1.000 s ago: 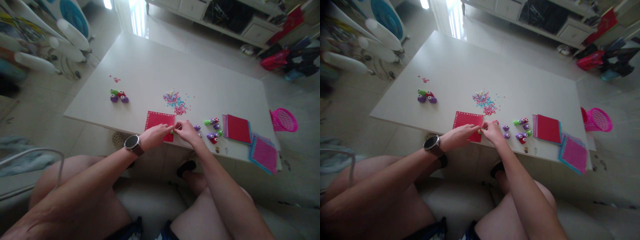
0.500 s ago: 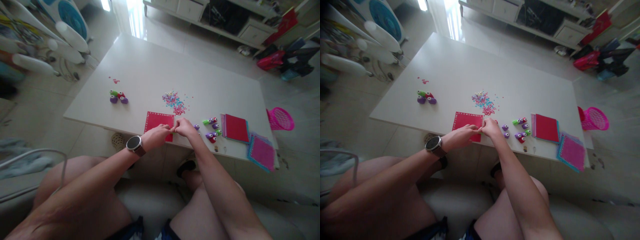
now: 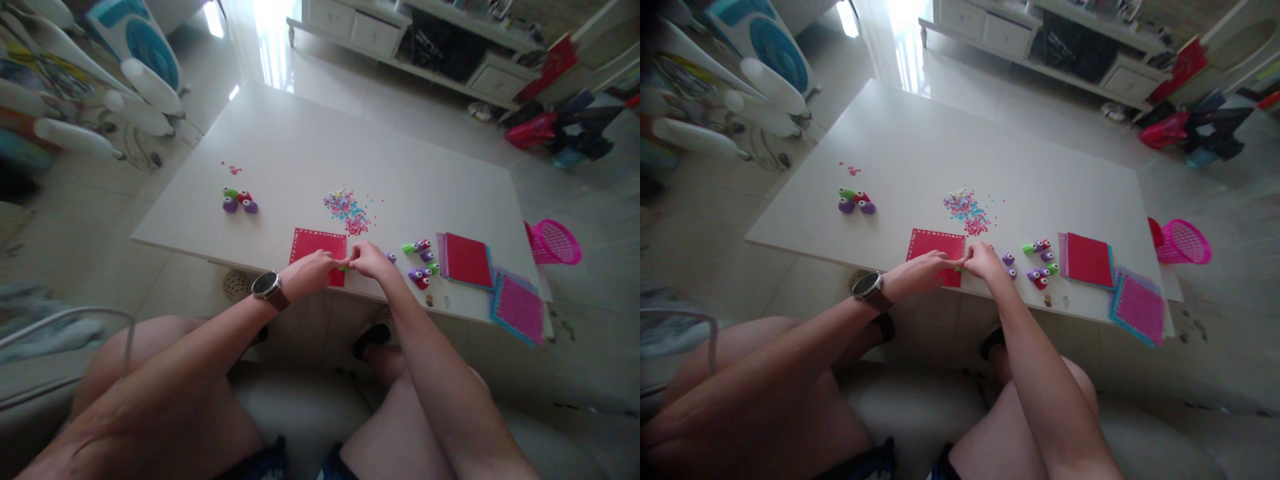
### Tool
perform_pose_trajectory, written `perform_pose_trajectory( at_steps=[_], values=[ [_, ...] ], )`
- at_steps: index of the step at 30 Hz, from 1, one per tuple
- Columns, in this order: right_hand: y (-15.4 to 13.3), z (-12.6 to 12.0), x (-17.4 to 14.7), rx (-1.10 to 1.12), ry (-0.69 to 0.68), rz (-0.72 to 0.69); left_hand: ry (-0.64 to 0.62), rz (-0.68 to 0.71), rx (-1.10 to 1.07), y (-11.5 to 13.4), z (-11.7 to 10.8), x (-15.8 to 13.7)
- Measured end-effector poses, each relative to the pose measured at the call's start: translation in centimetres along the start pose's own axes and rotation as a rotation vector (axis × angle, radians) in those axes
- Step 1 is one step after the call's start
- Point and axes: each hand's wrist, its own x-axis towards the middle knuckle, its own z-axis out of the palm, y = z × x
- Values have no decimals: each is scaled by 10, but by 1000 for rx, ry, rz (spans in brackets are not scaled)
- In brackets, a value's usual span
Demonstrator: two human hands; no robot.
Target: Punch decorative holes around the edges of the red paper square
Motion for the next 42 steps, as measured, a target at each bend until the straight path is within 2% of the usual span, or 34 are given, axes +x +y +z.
perform_pose_trajectory(
  at_steps=[4,9,14,27,33,42],
  values=[
    [16,-7,-4,36,43,-3,30,-6,-1,-6,4,-2],
    [29,-11,-12,64,123,-38,14,-15,27,0,3,-3],
    [23,-6,-18,-75,56,-128,-21,-36,37,4,0,-2],
    [24,-12,-26,-364,104,-48,-28,-115,89,12,2,-6],
    [19,-4,-21,-354,95,-231,-29,-89,97,7,4,-2],
    [10,-2,-19,-405,70,-217,-36,-74,66,6,2,-5]
  ],
)
